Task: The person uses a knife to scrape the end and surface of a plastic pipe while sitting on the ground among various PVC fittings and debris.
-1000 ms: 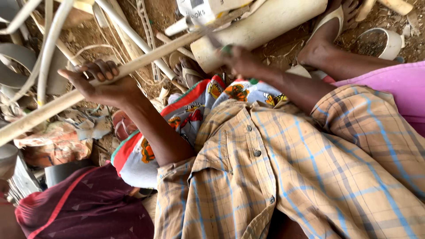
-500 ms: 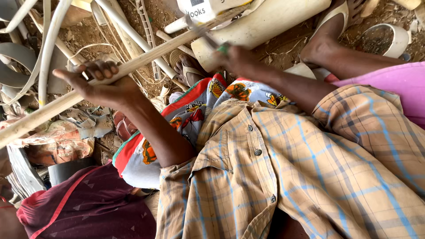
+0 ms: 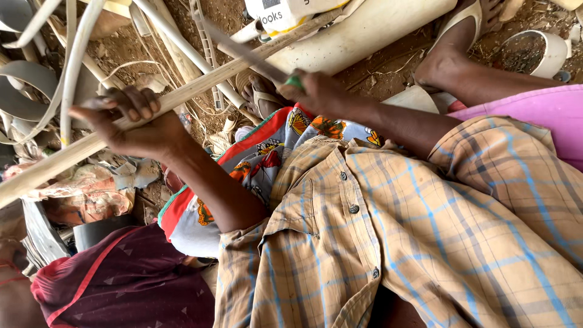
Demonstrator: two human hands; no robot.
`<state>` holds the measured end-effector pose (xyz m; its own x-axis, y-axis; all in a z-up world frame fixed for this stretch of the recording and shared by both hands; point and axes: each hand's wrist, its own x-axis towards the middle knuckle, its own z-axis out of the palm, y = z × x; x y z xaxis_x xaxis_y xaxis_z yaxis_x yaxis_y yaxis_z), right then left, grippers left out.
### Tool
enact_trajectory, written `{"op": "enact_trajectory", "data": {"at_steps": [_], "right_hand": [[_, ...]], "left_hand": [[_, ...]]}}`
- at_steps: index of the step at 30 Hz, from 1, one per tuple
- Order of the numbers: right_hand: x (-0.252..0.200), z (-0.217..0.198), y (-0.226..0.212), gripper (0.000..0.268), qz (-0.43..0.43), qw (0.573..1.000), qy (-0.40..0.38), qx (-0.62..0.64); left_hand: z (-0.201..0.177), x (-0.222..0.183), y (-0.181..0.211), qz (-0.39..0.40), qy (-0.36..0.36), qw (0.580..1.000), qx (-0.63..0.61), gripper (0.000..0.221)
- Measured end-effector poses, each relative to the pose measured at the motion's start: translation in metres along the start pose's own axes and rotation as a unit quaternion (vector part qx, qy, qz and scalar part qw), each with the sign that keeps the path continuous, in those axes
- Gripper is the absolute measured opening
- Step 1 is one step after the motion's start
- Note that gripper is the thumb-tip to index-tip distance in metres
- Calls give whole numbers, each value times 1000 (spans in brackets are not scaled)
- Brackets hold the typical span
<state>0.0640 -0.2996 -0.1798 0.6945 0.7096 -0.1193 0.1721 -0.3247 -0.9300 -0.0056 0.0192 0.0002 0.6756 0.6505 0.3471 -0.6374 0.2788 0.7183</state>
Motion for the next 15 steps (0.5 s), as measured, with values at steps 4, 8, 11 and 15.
{"op": "enact_trajectory", "data": {"at_steps": [4,8,11,15], "right_hand": [[4,-12,0,51,128,989,-3,70],[4,-37,2,52,239,961,18,138],[1,-15,-8,51,167,965,-38,197],[12,19,-21,51,-20,997,-35,64]], "left_hand": [[8,5,1,-19,-111,993,-47,40],[23,2,-5,0,-167,985,-42,36],[29,-3,-9,17,-127,991,-24,32],[30,-5,-8,-4,-94,995,-36,38]]}}
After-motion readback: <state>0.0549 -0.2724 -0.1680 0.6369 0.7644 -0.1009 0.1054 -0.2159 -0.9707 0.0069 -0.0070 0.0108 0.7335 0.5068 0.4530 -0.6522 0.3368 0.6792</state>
